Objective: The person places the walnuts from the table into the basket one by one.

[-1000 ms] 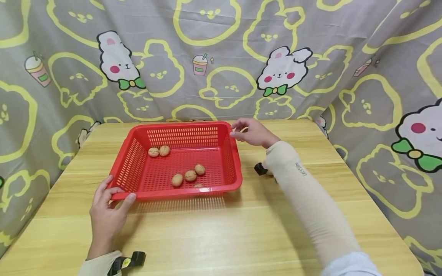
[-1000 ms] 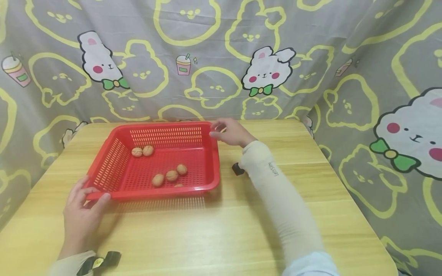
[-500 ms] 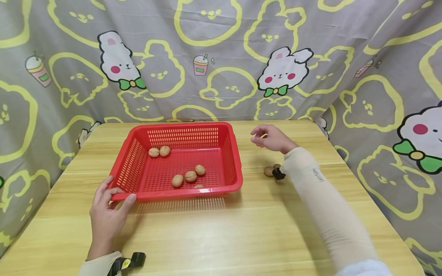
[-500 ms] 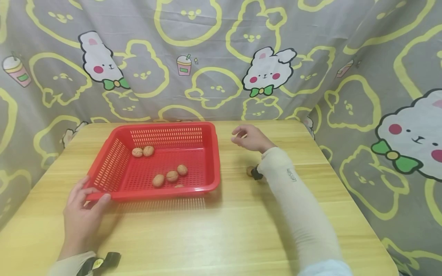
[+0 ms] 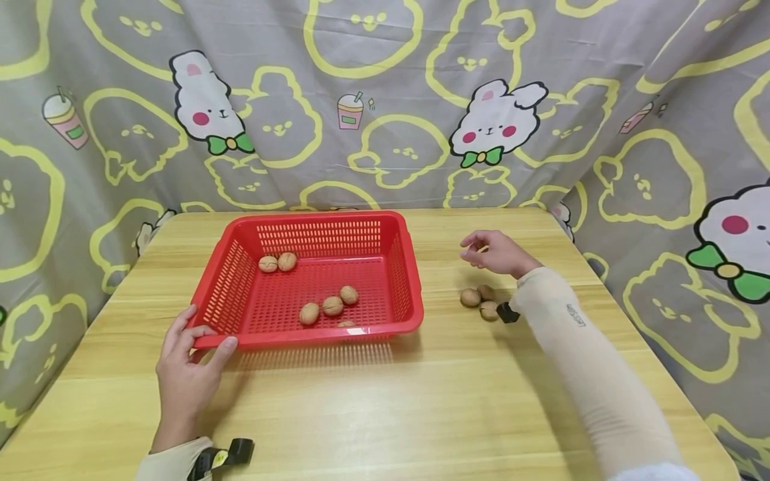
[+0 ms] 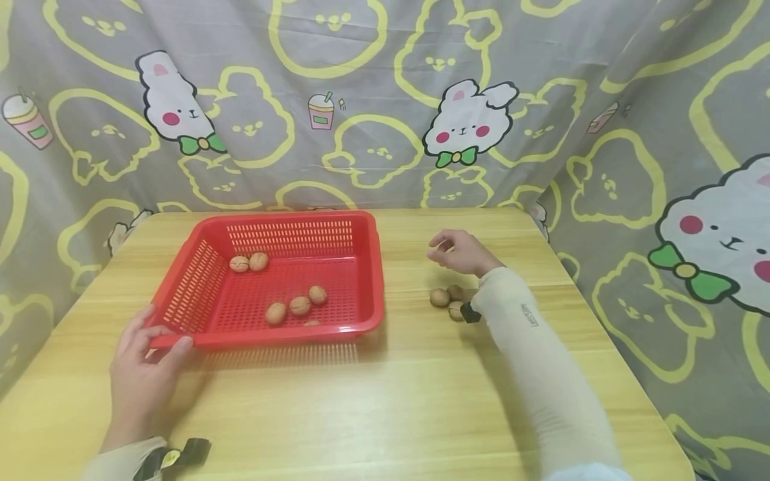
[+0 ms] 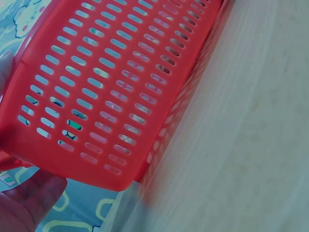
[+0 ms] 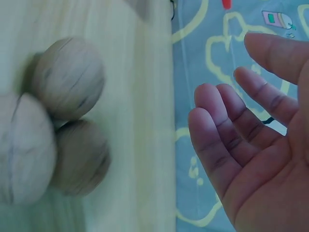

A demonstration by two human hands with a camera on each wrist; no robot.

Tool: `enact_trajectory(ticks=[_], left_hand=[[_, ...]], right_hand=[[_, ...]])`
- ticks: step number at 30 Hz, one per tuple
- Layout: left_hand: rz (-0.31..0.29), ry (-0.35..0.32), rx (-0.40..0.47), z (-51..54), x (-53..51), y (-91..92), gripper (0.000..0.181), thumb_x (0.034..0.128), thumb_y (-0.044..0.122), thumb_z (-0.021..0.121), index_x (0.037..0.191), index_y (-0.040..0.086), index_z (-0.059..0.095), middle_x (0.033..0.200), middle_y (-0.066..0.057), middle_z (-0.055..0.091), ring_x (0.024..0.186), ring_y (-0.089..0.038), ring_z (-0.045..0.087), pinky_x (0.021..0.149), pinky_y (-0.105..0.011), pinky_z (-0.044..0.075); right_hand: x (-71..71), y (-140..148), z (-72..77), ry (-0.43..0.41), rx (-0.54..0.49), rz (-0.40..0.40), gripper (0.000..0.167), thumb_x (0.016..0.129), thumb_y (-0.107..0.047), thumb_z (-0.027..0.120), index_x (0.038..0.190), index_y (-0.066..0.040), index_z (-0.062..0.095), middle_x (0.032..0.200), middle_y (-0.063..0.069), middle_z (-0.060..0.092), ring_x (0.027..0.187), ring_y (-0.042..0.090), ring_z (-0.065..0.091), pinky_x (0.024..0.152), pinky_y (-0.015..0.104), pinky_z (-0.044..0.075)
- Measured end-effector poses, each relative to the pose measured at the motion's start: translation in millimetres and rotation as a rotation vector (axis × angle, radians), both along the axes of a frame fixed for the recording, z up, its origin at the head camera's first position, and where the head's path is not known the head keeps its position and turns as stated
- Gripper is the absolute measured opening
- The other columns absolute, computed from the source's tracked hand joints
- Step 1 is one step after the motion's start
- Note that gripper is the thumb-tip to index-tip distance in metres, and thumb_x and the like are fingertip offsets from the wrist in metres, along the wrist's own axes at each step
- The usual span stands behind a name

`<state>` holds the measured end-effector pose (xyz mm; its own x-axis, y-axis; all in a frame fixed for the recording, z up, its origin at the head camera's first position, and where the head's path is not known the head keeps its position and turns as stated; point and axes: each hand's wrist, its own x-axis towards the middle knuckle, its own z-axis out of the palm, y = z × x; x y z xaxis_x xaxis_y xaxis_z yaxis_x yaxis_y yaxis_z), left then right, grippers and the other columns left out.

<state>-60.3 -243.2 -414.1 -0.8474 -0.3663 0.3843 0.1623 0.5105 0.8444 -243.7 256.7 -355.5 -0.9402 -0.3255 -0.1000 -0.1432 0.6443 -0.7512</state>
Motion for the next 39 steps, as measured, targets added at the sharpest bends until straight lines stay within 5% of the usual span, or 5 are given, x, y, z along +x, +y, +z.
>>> enact_trajectory(ticks=[11, 22, 31, 39], left_hand=[[-0.001, 0.002, -0.008, 0.2, 0.9, 0.7, 0.029, 0.0763, 0.005, 0.080, 0.091, -0.005, 0.057, 0.145, 0.002, 0.042, 0.126, -0.028, 0.043, 0.086, -0.008, 0.041], [-0.002, 0.011, 0.007, -2.3, 0.4, -0.2, 0.029, 0.0772, 0.005, 0.080, 0.093, -0.006, 0.058, 0.146, -0.001, 0.041, 0.128, -0.028, 0.041, 0.089, -0.009, 0.041], [-0.006, 0.020, 0.014, -2.5, -0.6, -0.1, 0.029, 0.0769, 0.004, 0.080, 0.092, -0.006, 0.058, 0.145, -0.002, 0.042, 0.127, -0.027, 0.042, 0.088, -0.009, 0.041], [-0.001, 0.014, 0.011, -1.9, -0.7, -0.4, 0.029, 0.0772, 0.005, 0.079, 0.092, -0.006, 0.058, 0.146, -0.002, 0.041, 0.127, -0.029, 0.041, 0.087, -0.009, 0.041]], right_hand=[[8.2, 18, -16.6, -0.025, 0.064, -0.002, 0.038, 0.093, -0.021, 0.065, 0.119, 0.006, 0.057, 0.091, 0.012, 0.059, 0.075, 0.024, 0.056, 0.061, 0.028, 0.047], [14.4, 32, -26.8, 0.003, 0.089, 0.022, 0.034, 0.091, -0.018, 0.067, 0.113, 0.007, 0.059, 0.089, 0.013, 0.060, 0.073, 0.018, 0.054, 0.062, 0.028, 0.047], [15.6, 42, -37.9, -0.112, 0.112, 0.066, 0.035, 0.093, -0.018, 0.065, 0.116, 0.008, 0.058, 0.087, 0.010, 0.060, 0.081, 0.018, 0.055, 0.074, 0.030, 0.047], [14.5, 50, -46.3, -0.176, 0.042, 0.103, 0.038, 0.091, -0.025, 0.067, 0.111, 0.006, 0.057, 0.084, 0.008, 0.059, 0.073, 0.015, 0.055, 0.064, 0.027, 0.048]])
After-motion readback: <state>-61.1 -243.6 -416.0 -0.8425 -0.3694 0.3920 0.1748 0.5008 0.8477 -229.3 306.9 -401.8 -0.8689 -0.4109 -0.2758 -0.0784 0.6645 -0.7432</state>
